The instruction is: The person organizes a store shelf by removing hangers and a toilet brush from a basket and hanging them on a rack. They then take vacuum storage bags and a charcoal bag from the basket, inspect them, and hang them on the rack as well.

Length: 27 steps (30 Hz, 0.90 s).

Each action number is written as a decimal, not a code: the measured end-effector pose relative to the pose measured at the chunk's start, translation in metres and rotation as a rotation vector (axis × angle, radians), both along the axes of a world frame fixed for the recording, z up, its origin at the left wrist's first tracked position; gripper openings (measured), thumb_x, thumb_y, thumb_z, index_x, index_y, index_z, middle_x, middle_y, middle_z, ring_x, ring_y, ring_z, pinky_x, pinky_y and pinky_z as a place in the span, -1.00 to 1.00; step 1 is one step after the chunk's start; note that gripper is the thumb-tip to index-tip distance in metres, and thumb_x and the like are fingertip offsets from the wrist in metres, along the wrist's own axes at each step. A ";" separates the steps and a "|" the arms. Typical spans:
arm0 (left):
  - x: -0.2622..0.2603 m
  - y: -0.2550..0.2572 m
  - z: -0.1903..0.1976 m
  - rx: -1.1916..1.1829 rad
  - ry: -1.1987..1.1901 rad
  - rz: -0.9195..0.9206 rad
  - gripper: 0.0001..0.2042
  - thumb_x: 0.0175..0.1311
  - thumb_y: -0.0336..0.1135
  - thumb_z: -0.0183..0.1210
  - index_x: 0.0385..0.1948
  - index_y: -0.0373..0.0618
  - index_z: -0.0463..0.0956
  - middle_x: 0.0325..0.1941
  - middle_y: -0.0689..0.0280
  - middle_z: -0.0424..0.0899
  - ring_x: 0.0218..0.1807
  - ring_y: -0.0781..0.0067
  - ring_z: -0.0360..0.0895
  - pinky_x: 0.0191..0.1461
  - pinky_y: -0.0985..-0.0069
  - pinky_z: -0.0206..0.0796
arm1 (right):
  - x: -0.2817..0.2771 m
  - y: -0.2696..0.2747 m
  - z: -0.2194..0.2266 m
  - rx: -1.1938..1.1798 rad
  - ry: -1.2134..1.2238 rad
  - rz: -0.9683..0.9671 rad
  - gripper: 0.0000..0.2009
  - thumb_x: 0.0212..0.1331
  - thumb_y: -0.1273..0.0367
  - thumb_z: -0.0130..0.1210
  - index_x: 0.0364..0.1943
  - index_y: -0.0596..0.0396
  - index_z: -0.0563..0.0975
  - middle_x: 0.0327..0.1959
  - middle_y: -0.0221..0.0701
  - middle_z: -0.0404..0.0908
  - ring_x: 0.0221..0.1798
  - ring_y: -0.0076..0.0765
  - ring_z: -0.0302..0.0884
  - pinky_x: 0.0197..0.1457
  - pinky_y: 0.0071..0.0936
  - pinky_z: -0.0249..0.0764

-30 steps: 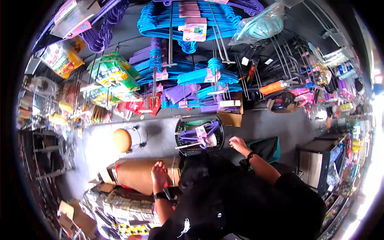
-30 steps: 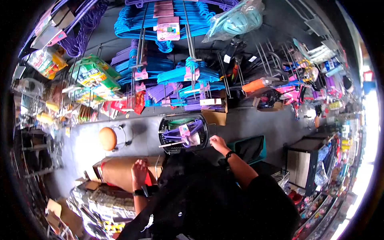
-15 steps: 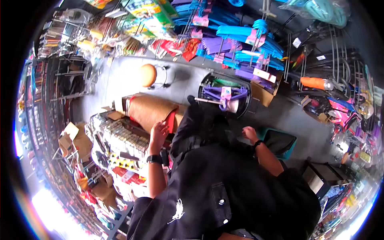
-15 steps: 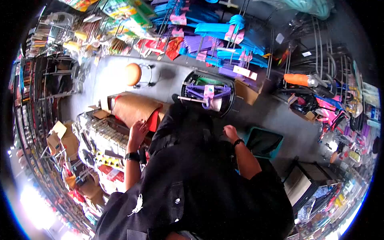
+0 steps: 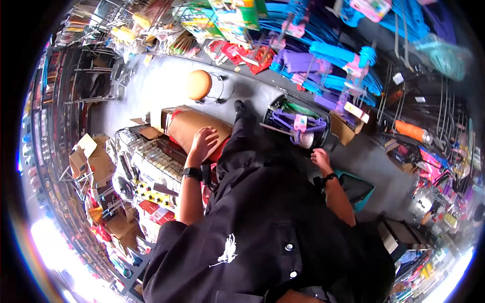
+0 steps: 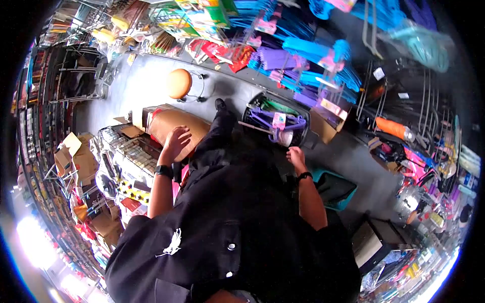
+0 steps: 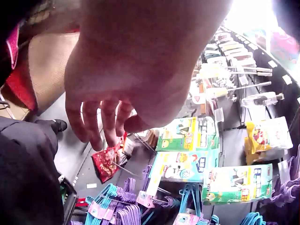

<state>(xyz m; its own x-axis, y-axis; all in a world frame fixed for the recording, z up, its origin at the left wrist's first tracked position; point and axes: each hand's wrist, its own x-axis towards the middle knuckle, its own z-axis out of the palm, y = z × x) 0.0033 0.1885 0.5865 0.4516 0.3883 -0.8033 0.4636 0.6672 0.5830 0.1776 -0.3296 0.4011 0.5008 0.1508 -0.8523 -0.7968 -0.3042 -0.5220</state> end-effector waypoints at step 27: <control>0.016 0.365 -0.080 -0.095 0.247 -0.411 -0.76 0.47 -0.09 0.04 -0.06 0.00 0.53 -0.07 0.34 0.70 -0.12 0.39 0.65 -0.13 0.38 0.46 | 0.065 0.477 0.058 0.005 -0.161 0.461 -0.77 0.26 0.42 0.06 -0.03 0.13 0.55 -0.31 -0.35 0.66 -0.41 -0.47 0.59 -0.37 -0.47 0.52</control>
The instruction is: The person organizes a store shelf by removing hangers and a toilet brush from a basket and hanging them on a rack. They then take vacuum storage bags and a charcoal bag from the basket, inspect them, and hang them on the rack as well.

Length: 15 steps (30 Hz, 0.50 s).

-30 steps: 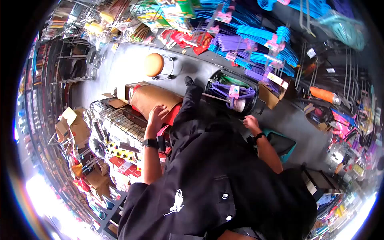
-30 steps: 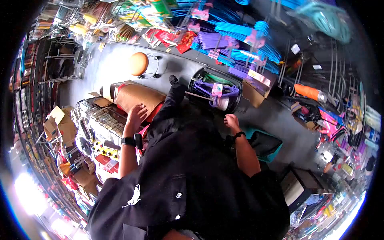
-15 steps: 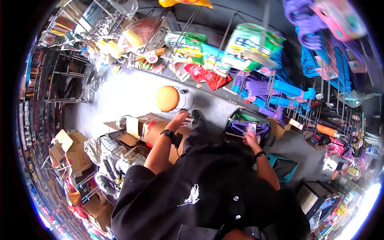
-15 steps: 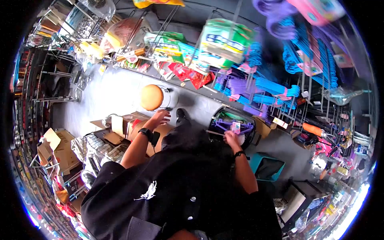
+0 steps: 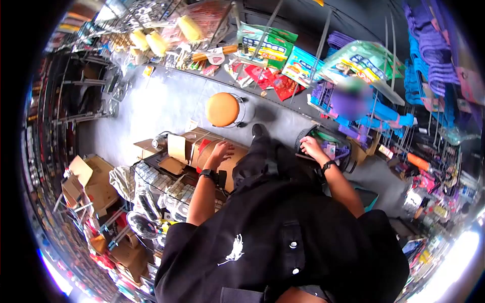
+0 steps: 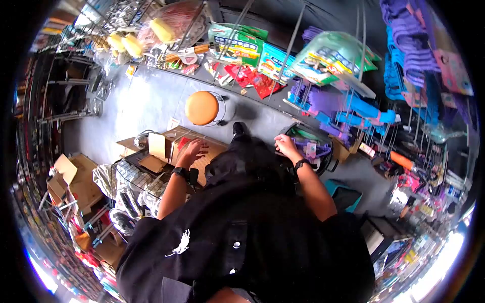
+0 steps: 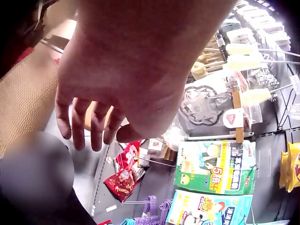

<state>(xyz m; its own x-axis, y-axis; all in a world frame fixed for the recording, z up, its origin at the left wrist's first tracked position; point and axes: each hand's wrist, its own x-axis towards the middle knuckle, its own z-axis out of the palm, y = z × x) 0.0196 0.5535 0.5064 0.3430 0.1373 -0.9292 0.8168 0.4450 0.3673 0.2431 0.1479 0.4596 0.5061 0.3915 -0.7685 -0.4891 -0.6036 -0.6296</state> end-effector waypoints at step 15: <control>0.174 -0.008 0.016 0.034 -0.023 -0.913 -0.76 0.42 -0.12 0.04 -0.05 0.03 0.56 -0.11 0.41 0.67 -0.23 0.48 0.64 -0.17 0.43 0.49 | -0.022 -0.073 -0.053 -0.060 -0.187 -0.360 -0.80 0.38 0.34 0.06 -0.07 0.15 0.58 -0.30 -0.31 0.68 -0.37 -0.39 0.67 -0.33 -0.38 0.60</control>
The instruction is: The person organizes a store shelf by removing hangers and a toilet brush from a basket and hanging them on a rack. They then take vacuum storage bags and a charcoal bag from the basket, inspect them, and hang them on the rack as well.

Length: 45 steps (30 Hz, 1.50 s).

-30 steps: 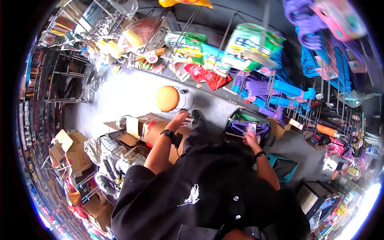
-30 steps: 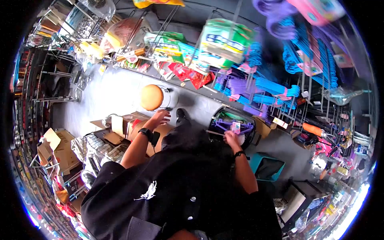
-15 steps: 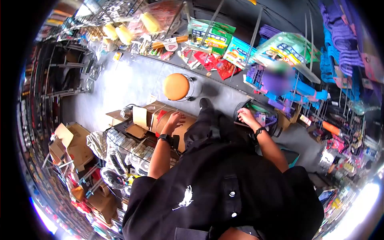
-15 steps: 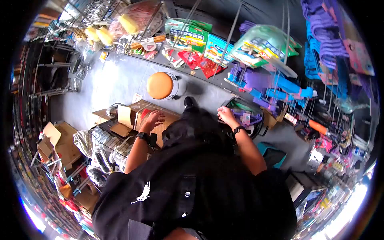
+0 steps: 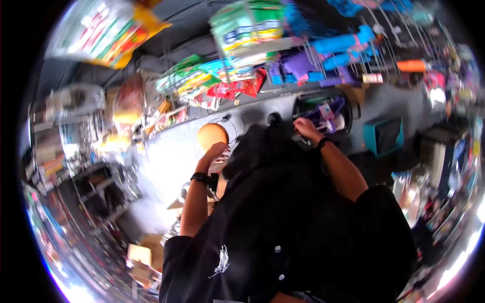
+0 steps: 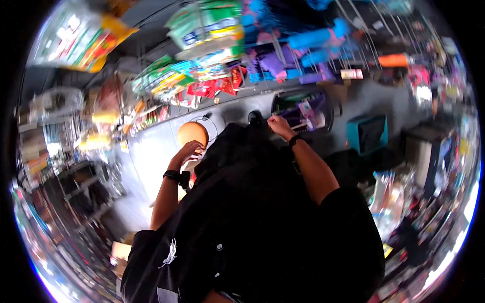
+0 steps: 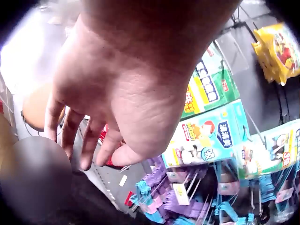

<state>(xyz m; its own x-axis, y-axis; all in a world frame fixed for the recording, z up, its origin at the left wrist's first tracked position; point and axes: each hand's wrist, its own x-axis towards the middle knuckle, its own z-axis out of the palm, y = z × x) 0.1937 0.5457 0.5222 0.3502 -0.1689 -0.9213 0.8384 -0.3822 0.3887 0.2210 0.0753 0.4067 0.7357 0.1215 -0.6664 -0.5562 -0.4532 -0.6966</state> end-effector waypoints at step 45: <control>0.106 -0.340 -0.439 -0.059 0.084 -1.001 -0.76 0.45 -0.20 0.01 -0.02 -0.09 0.52 -0.16 0.26 0.70 -0.15 0.41 0.66 -0.05 0.46 0.49 | -0.055 0.276 -0.430 0.170 0.371 -0.588 -0.70 0.13 0.23 0.17 -0.08 -0.01 0.70 -0.07 -0.17 0.73 0.04 -0.01 0.72 0.05 -0.08 0.63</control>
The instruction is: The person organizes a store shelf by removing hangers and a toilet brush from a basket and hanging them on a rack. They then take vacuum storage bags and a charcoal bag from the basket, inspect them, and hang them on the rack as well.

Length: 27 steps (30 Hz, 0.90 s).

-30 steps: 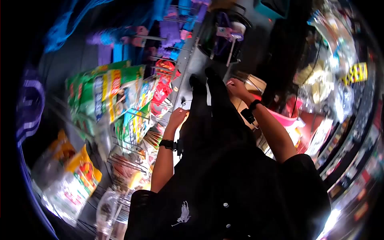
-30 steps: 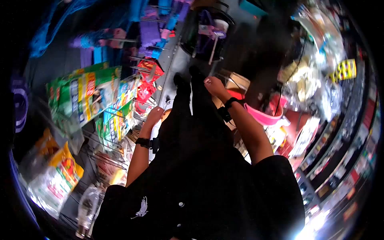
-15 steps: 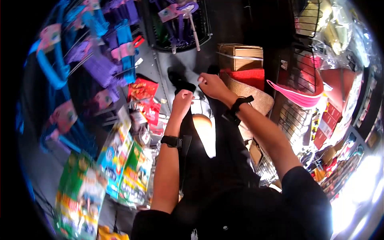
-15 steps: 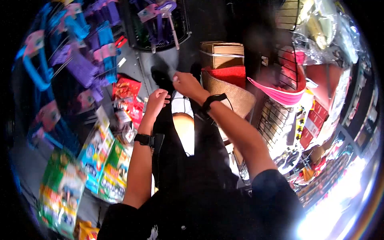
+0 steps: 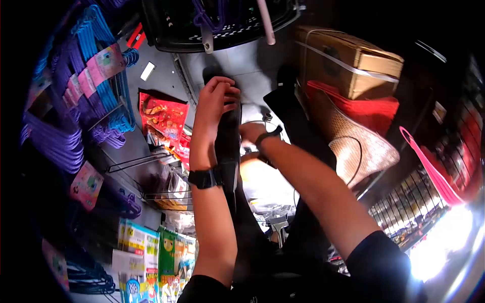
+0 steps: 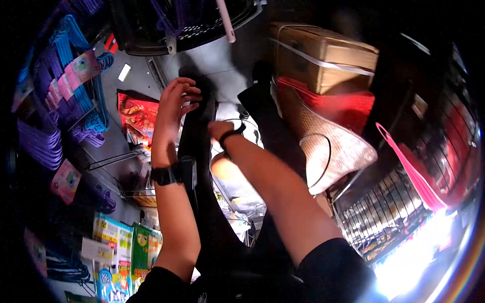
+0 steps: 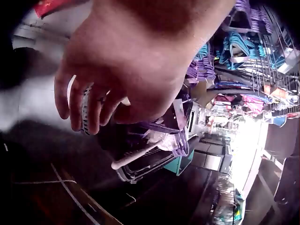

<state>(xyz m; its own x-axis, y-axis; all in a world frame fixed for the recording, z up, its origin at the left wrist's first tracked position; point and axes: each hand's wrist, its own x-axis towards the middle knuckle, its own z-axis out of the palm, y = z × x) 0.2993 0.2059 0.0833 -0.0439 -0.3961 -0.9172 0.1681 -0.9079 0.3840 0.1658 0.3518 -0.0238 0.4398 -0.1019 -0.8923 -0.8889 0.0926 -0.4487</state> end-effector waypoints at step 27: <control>-0.042 -0.020 -0.064 -0.238 -0.125 -0.270 -0.84 0.41 -0.33 0.12 -0.30 -0.24 0.52 -0.44 0.38 0.56 -0.33 0.58 0.57 -0.22 0.55 0.38 | -0.003 0.094 -0.093 0.128 0.241 0.228 -0.63 0.29 0.19 0.15 0.17 -0.16 0.60 0.19 -0.31 0.63 0.22 -0.14 0.59 0.36 0.08 0.37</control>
